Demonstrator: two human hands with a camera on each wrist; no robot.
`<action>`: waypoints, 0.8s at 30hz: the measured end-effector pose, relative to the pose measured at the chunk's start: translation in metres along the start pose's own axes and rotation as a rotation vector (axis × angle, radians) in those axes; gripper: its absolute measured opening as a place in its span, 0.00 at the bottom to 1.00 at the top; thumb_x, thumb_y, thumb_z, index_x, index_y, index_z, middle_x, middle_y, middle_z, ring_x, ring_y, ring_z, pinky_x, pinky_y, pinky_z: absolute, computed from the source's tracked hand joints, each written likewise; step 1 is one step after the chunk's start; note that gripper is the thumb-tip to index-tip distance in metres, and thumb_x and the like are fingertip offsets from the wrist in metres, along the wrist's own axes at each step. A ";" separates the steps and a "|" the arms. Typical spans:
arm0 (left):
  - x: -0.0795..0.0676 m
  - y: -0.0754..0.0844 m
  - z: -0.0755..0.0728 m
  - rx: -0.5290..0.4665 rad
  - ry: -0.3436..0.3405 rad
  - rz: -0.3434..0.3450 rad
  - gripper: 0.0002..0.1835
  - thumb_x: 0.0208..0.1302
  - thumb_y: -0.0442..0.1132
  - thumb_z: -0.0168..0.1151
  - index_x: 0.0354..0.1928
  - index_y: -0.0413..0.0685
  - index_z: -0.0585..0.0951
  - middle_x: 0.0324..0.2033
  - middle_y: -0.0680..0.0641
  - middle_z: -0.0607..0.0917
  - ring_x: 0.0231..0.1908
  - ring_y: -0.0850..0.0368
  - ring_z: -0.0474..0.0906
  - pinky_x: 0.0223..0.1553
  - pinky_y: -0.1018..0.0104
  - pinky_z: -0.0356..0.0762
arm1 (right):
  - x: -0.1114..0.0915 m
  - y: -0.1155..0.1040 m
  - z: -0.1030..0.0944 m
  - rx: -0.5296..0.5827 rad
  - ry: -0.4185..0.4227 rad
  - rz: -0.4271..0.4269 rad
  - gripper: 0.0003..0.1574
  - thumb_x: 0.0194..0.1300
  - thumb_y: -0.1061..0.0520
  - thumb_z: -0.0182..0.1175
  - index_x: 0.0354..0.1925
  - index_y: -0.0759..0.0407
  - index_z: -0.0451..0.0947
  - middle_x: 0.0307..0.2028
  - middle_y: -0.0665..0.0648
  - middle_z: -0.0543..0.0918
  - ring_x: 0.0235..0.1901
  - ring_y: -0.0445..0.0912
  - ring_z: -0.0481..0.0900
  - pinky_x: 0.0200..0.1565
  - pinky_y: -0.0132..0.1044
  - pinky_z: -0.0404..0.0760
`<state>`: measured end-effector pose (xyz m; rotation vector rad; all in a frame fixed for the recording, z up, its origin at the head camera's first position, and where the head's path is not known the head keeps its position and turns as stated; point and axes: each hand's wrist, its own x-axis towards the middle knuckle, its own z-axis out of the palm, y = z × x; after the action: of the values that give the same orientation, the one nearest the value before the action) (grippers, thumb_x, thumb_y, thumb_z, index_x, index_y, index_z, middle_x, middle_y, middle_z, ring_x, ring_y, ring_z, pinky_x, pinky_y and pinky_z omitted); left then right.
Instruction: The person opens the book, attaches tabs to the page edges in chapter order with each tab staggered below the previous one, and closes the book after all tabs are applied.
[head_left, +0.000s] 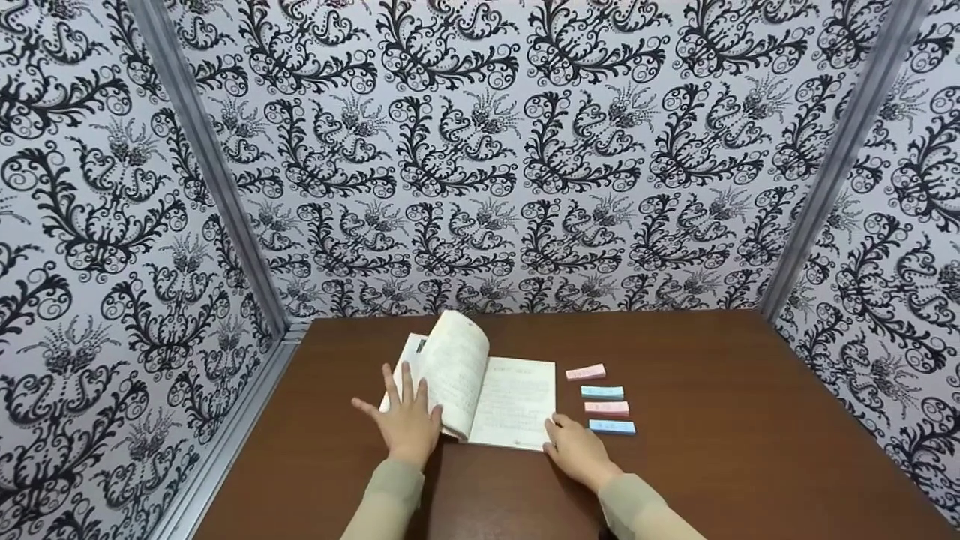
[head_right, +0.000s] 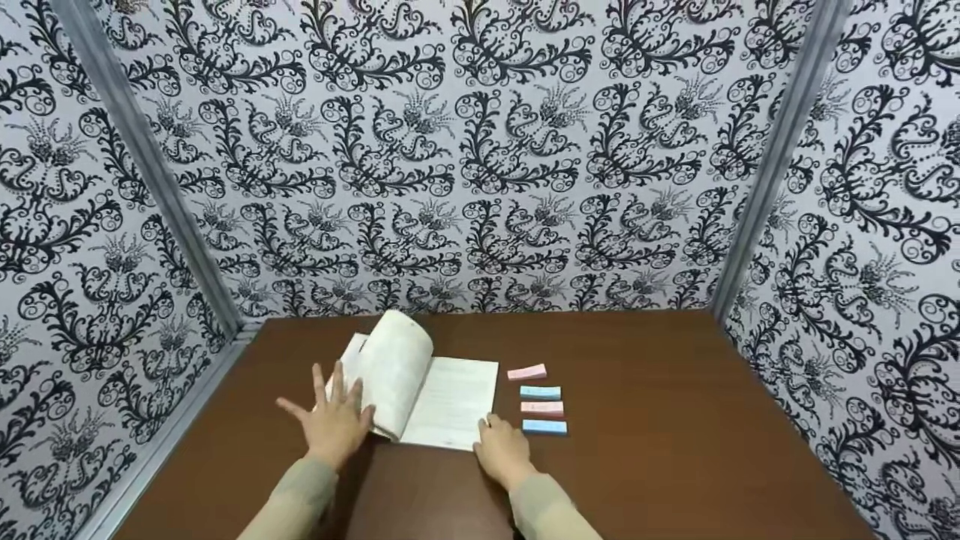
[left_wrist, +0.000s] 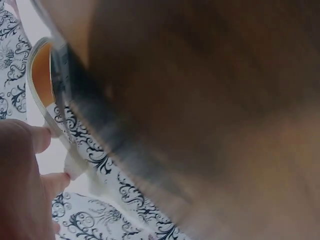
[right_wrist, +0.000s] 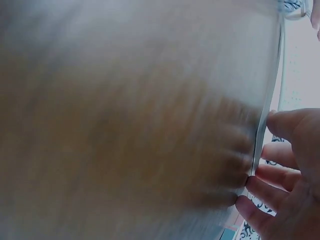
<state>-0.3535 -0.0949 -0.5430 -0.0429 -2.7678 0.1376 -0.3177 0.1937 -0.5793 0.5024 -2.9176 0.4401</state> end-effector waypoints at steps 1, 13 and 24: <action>0.000 0.001 0.002 0.006 0.014 0.014 0.31 0.65 0.60 0.55 0.65 0.53 0.75 0.74 0.45 0.55 0.73 0.38 0.38 0.52 0.15 0.33 | -0.001 0.000 0.001 -0.032 0.014 -0.014 0.27 0.64 0.55 0.63 0.57 0.69 0.75 0.56 0.69 0.76 0.53 0.63 0.76 0.49 0.58 0.77; 0.012 0.045 0.004 0.019 0.063 0.320 0.22 0.64 0.38 0.56 0.61 0.53 0.79 0.67 0.54 0.70 0.70 0.51 0.58 0.56 0.23 0.55 | 0.004 -0.001 -0.005 -0.017 -0.063 -0.065 0.27 0.66 0.59 0.60 0.58 0.74 0.73 0.61 0.69 0.73 0.58 0.62 0.74 0.57 0.53 0.74; 0.013 0.072 0.013 0.045 -0.096 0.251 0.22 0.64 0.54 0.58 0.60 0.66 0.79 0.68 0.52 0.69 0.67 0.32 0.57 0.52 0.18 0.49 | 0.003 0.000 -0.008 -0.001 -0.051 -0.073 0.26 0.65 0.58 0.62 0.57 0.74 0.74 0.60 0.69 0.75 0.57 0.61 0.75 0.56 0.53 0.74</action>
<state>-0.3697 -0.0238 -0.5574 -0.3816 -2.8431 0.2729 -0.3200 0.1949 -0.5711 0.6270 -2.9366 0.4218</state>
